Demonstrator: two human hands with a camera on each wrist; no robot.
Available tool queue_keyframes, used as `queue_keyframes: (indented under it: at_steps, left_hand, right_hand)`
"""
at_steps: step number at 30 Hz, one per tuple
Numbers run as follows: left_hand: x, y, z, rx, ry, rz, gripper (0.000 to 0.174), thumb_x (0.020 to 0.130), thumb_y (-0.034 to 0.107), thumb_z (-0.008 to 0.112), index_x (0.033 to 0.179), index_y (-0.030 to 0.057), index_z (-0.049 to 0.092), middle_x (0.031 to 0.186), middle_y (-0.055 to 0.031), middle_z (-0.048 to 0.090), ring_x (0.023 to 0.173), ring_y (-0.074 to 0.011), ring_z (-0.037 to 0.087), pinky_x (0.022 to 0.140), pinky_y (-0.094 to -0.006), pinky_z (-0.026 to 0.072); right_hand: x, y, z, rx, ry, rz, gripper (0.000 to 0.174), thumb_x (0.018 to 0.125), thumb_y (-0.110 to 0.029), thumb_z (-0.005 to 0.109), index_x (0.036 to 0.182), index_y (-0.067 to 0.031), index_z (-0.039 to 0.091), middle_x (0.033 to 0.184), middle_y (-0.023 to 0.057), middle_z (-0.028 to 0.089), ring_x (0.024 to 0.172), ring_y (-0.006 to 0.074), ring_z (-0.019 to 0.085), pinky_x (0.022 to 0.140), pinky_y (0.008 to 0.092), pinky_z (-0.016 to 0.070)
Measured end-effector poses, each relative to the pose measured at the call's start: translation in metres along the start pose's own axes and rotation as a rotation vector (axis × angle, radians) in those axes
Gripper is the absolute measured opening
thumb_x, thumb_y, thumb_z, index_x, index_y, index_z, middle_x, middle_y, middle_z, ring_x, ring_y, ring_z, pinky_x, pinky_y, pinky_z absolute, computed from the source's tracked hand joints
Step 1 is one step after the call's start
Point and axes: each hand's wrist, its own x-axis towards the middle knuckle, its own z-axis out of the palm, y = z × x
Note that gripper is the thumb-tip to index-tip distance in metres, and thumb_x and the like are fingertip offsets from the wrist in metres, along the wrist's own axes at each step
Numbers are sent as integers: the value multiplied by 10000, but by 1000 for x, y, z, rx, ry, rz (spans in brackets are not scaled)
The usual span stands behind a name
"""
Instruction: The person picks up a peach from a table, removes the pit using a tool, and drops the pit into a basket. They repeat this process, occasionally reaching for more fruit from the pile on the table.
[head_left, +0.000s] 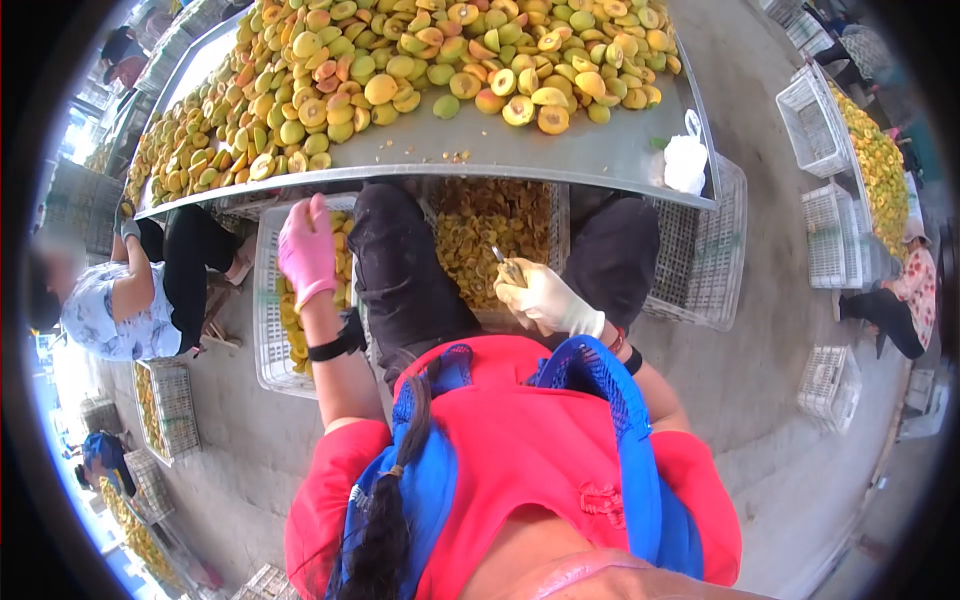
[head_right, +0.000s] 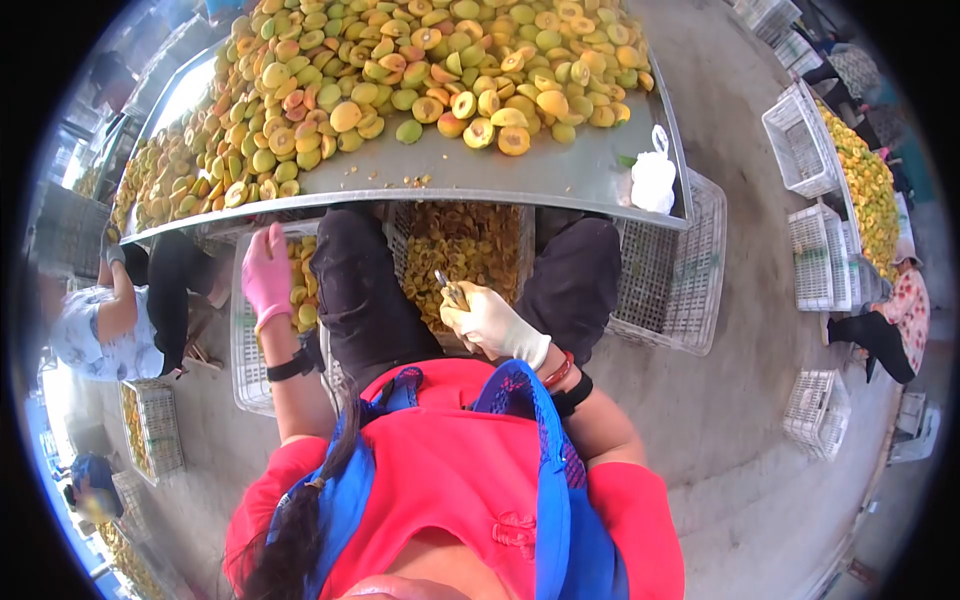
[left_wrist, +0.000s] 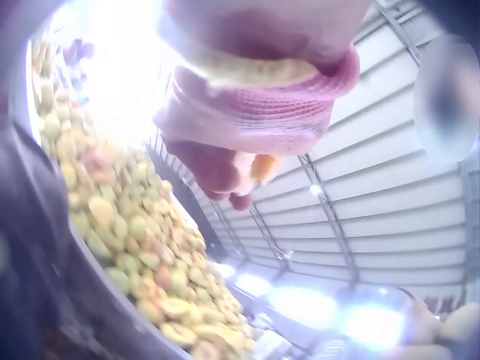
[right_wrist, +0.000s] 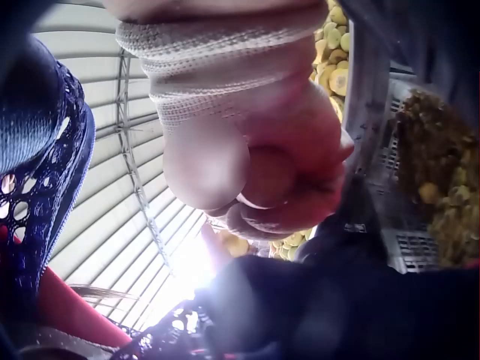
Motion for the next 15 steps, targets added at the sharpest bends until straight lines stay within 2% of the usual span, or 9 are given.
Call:
queue_keyframes:
  at_steps: [1, 4, 5, 6, 9, 11, 13, 15]
  left_hand:
    - [4, -20, 1, 55, -48, -58, 439, 999, 431, 541, 1162, 44, 669, 1160, -163, 697, 1117, -360, 631, 963, -452, 475]
    - [4, -50, 6, 133, 41, -33, 461, 986, 421, 566, 1227, 36, 646, 1292, -185, 629, 1212, -362, 579, 1020, -435, 451]
    - [9, -49, 9, 56, 14, -6, 457, 983, 407, 576, 1239, 34, 639, 1311, -189, 616, 1222, -367, 571, 1030, -434, 446]
    - [11, -44, 10, -21, -15, 21, 455, 980, 393, 587, 1252, 31, 631, 1329, -192, 602, 1231, -373, 562, 1040, -433, 441]
    - [27, -16, 18, -253, -103, 122, 465, 965, 337, 632, 1315, 35, 584, 1341, -216, 590, 1254, -385, 547, 1064, -428, 427]
    - [46, 11, 29, -347, -172, 144, 506, 963, 342, 638, 1353, 30, 556, 1357, -216, 582, 1272, -382, 537, 1080, -419, 418]
    - [72, 35, 45, -386, -254, 225, 565, 959, 353, 645, 1396, 18, 517, 1387, -215, 560, 1304, -372, 516, 1097, -413, 406]
    - [100, 63, 58, -373, -278, 348, 622, 951, 374, 656, 1433, 22, 481, 1432, -218, 519, 1327, -367, 500, 1112, -406, 398]
  right_hand:
    - [0, -2, -1, -14, 17, 4, 118, 965, -130, 573, 890, -106, 486, 671, -55, 472, 476, 58, 427, 437, 229, 352]
    - [10, 12, -10, -1, 95, -40, 88, 968, -152, 588, 984, -82, 536, 694, -42, 503, 507, 63, 459, 468, 231, 386]
    - [15, 14, -15, 13, 108, -68, 97, 968, -156, 590, 1003, -78, 544, 699, -38, 509, 514, 64, 466, 475, 233, 391]
    - [18, 12, -20, 2, 115, -43, 148, 970, -166, 613, 1064, -65, 561, 723, -29, 528, 550, 68, 498, 494, 235, 413]
    - [24, -4, -33, 47, 170, -84, 181, 971, -164, 631, 1104, -57, 572, 777, -25, 544, 603, 72, 531, 504, 237, 438]
    - [35, -10, -49, 19, 182, -157, 235, 973, -142, 639, 1176, -48, 570, 865, -19, 573, 690, 80, 572, 528, 236, 482]
    - [46, -25, -60, 37, 212, -211, 236, 975, -127, 629, 1187, -44, 567, 866, -17, 577, 693, 81, 576, 531, 235, 487]
    - [58, -46, -72, 14, 262, -231, 223, 983, -119, 616, 1186, -40, 568, 807, 9, 584, 630, 91, 565, 514, 234, 482]
